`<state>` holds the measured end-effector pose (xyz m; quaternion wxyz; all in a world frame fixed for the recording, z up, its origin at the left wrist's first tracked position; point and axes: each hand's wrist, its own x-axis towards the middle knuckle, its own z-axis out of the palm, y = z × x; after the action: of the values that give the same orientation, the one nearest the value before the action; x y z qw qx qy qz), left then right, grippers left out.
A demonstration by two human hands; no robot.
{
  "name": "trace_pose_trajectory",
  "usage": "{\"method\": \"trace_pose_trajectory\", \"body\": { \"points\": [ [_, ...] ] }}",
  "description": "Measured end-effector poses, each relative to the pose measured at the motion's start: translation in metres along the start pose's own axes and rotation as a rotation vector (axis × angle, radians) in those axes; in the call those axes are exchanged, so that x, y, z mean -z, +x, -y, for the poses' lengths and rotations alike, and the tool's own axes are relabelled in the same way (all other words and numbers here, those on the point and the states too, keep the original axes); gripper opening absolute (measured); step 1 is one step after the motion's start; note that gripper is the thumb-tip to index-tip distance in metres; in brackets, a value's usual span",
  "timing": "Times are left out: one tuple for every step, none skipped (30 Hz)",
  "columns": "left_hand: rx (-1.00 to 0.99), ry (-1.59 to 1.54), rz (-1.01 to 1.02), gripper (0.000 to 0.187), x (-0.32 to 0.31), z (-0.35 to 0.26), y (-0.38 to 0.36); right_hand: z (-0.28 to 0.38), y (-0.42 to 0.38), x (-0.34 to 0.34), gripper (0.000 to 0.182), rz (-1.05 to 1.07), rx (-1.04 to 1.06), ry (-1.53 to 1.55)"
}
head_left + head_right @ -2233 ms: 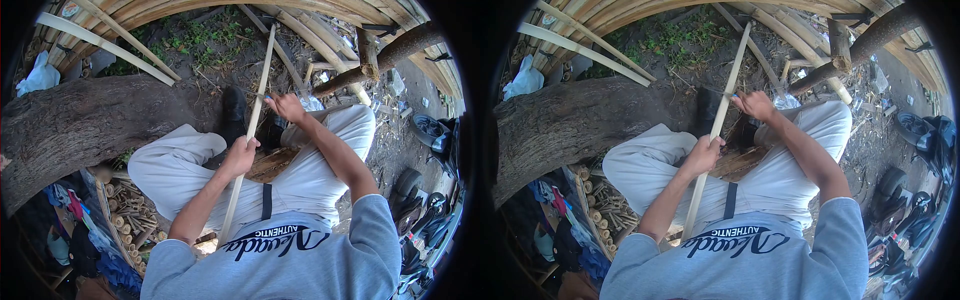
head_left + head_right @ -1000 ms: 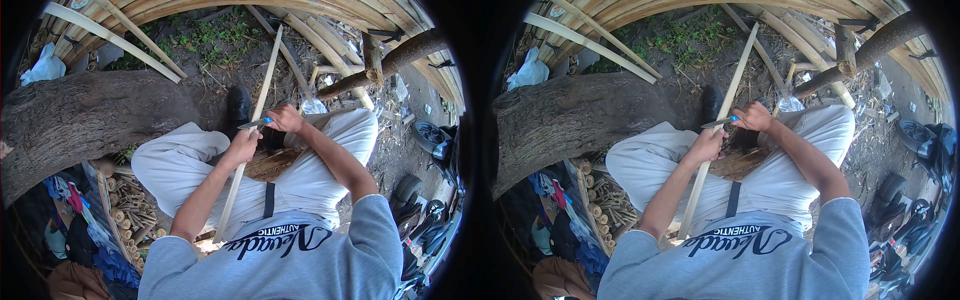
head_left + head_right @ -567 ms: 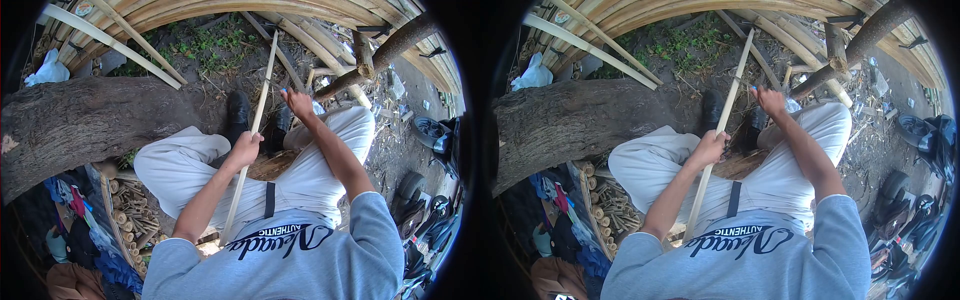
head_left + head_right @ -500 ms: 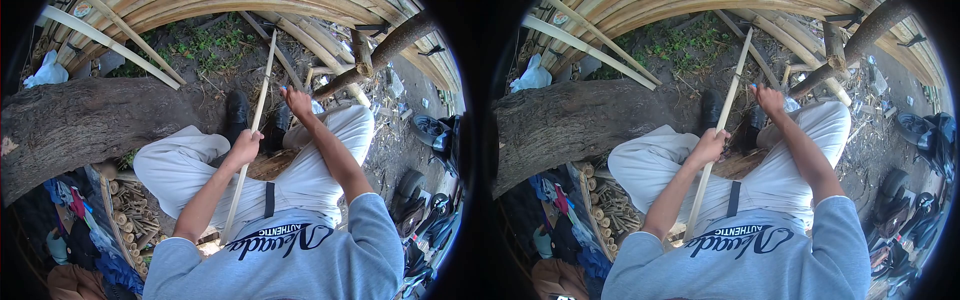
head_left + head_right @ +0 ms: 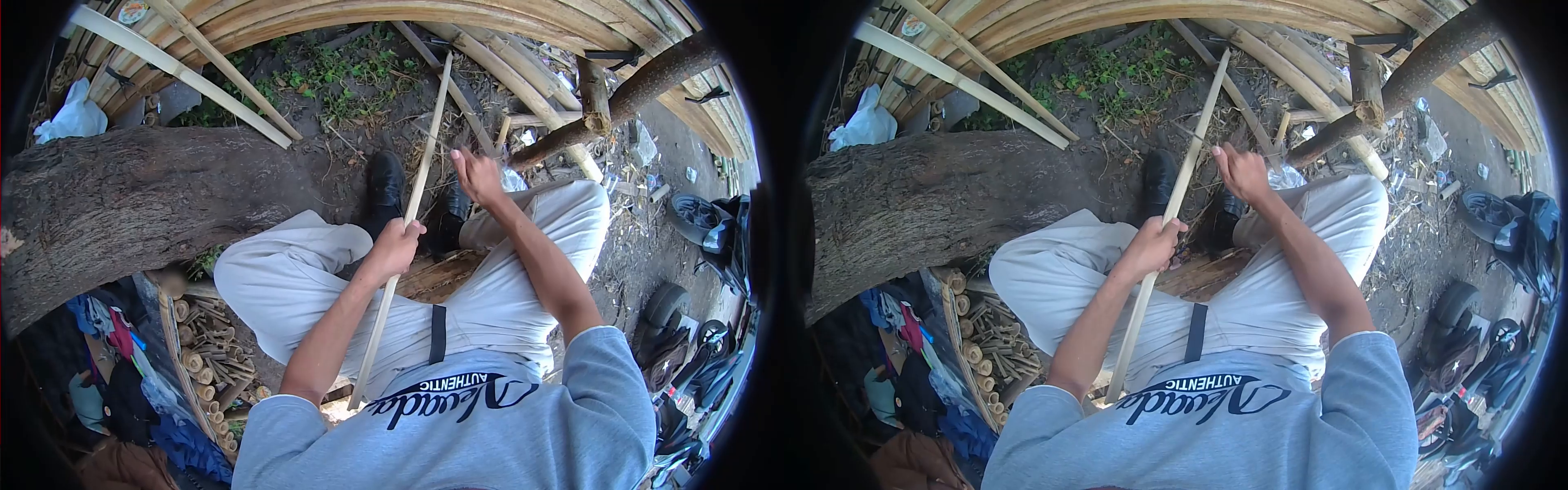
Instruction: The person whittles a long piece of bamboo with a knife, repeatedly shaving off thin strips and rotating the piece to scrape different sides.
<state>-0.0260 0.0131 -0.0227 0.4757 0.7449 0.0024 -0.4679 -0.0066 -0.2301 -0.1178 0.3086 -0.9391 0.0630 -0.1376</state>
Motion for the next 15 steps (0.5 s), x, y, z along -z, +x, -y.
{"method": "trace_pose_trajectory", "body": {
  "points": [
    [0.038,-0.100,0.027,0.037,-0.001,-0.003,-0.002,0.000,0.000,-0.005,0.038,0.085,0.027,-0.030],
    [0.079,-0.199,0.053,0.036,-0.002,-0.004,-0.003,-0.001,0.000,-0.010,0.037,0.172,0.052,-0.058],
    [0.085,-0.195,0.058,0.036,-0.002,-0.004,-0.003,-0.004,0.002,-0.015,0.039,0.197,0.047,-0.065],
    [0.109,-0.333,0.112,0.034,-0.003,-0.004,-0.003,-0.010,0.004,-0.019,0.039,0.196,0.038,-0.061],
    [0.134,-0.469,0.165,0.033,-0.002,-0.004,-0.003,-0.016,0.006,-0.023,0.041,0.219,0.019,-0.085],
    [0.142,-0.460,0.166,0.033,-0.002,-0.006,-0.006,-0.021,0.008,-0.024,0.043,0.243,-0.001,-0.108],
    [0.164,-0.496,0.182,0.033,-0.002,-0.009,-0.009,-0.027,0.009,-0.024,0.046,0.287,-0.026,-0.131],
    [0.185,-0.534,0.198,0.032,-0.002,-0.011,-0.011,-0.032,0.011,-0.025,0.046,0.288,-0.036,-0.126],
    [0.194,-0.530,0.201,0.032,-0.002,-0.011,-0.010,-0.038,0.012,-0.027,0.046,0.304,-0.017,-0.158],
    [0.197,-0.516,0.190,0.032,-0.001,-0.010,-0.010,-0.044,0.014,-0.029,0.045,0.323,0.001,-0.190],
    [0.201,-0.502,0.179,0.032,-0.001,-0.008,-0.011,-0.052,0.017,-0.029,0.045,0.327,-0.009,-0.188],
    [0.210,-0.499,0.182,0.032,-0.002,-0.008,-0.011,-0.065,0.019,-0.033,0.048,0.346,-0.170,-0.238],
    [0.204,-0.480,0.186,0.033,-0.001,-0.009,-0.011,-0.080,0.021,-0.038,0.052,0.362,-0.330,-0.287],
    [0.197,-0.461,0.188,0.034,0.000,-0.010,-0.011,-0.093,0.020,-0.042,0.056,0.377,-0.489,-0.334],
    [0.203,-0.452,0.187,0.034,0.000,-0.010,-0.010,-0.106,0.014,-0.042,0.058,0.358,-0.580,-0.290]
  ]
}}
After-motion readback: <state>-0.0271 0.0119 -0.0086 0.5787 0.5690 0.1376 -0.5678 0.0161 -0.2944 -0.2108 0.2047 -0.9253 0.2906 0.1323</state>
